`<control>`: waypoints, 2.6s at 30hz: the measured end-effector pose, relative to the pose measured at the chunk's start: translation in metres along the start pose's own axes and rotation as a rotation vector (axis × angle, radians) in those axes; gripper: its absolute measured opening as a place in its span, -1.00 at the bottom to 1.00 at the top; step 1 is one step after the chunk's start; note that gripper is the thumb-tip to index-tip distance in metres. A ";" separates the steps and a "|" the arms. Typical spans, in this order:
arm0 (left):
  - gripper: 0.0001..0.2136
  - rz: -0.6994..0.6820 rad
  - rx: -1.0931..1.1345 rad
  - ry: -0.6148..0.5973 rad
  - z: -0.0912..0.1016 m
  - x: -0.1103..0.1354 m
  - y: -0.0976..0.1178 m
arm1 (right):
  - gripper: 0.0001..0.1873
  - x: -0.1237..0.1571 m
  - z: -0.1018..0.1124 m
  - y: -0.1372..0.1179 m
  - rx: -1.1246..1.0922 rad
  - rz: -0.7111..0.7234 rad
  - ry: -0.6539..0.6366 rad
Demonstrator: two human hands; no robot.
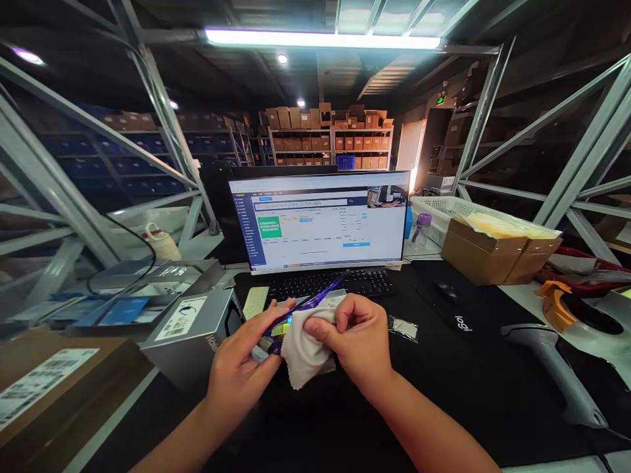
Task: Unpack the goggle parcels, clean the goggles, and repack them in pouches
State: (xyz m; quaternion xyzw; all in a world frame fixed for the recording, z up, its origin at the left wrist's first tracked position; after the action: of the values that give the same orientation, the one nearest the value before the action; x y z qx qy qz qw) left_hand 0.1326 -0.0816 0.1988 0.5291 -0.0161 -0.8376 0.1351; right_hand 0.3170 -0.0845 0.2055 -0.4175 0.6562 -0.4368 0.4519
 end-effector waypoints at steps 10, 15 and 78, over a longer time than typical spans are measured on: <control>-0.53 0.336 -0.130 0.294 0.037 0.018 -0.024 | -0.40 0.025 -0.037 -0.001 0.316 0.583 -0.113; -0.60 0.271 -0.138 0.252 0.037 0.017 -0.022 | -0.48 0.017 -0.023 -0.009 0.271 0.503 -0.057; -0.48 -0.025 -0.194 0.122 -0.009 0.021 0.012 | -0.36 0.021 -0.033 0.037 -0.188 -0.053 0.037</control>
State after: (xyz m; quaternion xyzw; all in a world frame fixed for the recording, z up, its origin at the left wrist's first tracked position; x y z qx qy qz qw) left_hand 0.1345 -0.0968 0.1788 0.5636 0.0799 -0.8031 0.1762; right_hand 0.2745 -0.0875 0.1722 -0.4670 0.6915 -0.3926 0.3867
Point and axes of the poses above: each hand's wrist, its own x-axis away from the middle knuckle, its own z-axis out of the back of the hand, y = z × x, the point moved 7 cm from there along -x, towards the middle knuckle, and after that the axes turned 15 degrees about -z, right-handed, at the moved point
